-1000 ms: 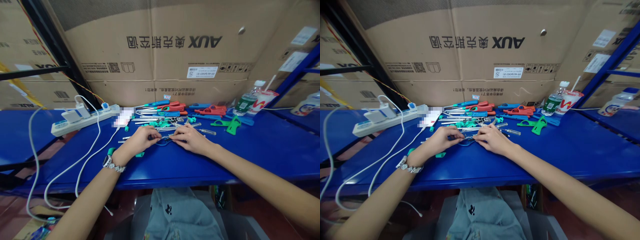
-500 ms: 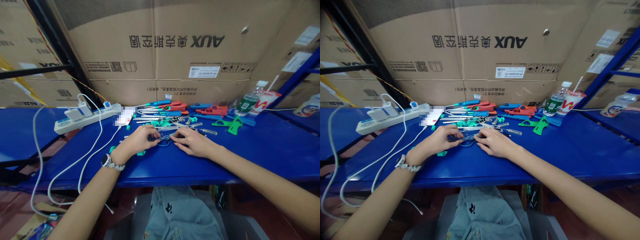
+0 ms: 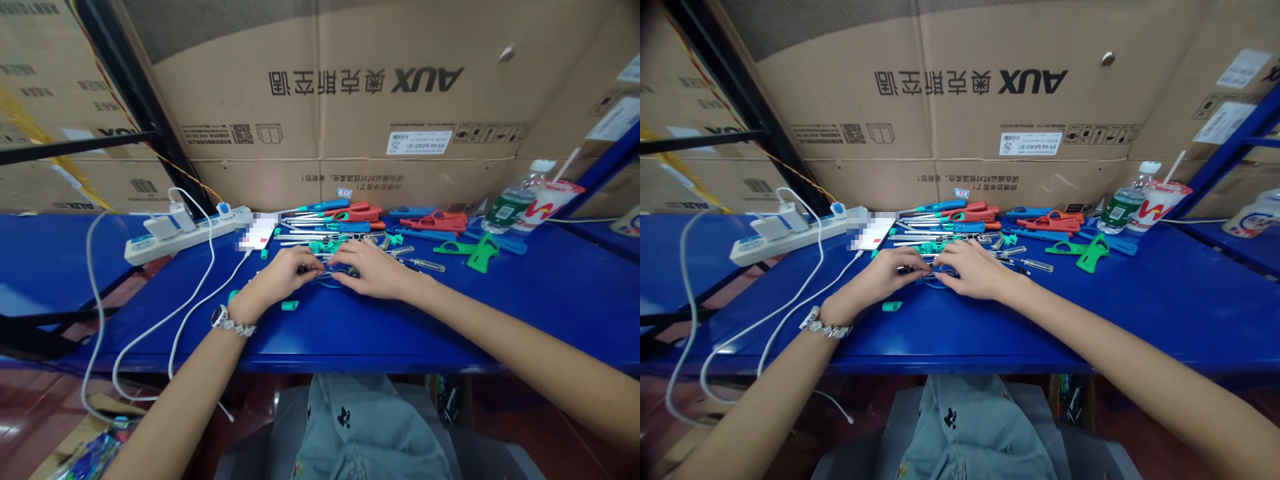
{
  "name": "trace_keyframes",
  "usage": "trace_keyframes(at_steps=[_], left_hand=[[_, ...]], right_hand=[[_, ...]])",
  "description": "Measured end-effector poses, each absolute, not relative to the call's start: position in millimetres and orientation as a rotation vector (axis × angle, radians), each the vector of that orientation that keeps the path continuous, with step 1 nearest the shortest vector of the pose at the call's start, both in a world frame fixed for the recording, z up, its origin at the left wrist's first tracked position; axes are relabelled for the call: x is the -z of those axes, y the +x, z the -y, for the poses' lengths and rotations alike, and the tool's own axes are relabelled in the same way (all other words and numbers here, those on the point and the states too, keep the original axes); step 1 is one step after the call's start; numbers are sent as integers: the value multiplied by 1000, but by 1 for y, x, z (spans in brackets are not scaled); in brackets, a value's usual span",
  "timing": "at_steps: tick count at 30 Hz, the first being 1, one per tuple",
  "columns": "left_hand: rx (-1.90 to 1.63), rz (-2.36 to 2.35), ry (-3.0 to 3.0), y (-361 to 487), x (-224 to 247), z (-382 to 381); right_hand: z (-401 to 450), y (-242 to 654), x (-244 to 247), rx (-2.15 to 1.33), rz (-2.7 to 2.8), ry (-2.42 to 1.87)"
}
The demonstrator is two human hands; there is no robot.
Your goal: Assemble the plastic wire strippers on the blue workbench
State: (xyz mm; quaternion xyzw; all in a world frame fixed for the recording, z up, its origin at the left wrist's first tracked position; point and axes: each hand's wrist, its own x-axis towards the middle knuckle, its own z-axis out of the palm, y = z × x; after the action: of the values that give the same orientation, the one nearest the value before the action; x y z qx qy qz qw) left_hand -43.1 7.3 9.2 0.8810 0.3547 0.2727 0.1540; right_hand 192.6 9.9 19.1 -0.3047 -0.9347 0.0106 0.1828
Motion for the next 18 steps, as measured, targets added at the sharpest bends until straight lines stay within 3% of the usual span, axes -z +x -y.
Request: trace_keyframes(at_steps=[9,18], left_hand=[[-804,-1141,2392,-61,-10,-2],[-604,-1166,2489,-66,-3,-10]], right_hand=[[-35,173,-19,-416,2550,-814],[-27,174,-10,-57,2599,-825]])
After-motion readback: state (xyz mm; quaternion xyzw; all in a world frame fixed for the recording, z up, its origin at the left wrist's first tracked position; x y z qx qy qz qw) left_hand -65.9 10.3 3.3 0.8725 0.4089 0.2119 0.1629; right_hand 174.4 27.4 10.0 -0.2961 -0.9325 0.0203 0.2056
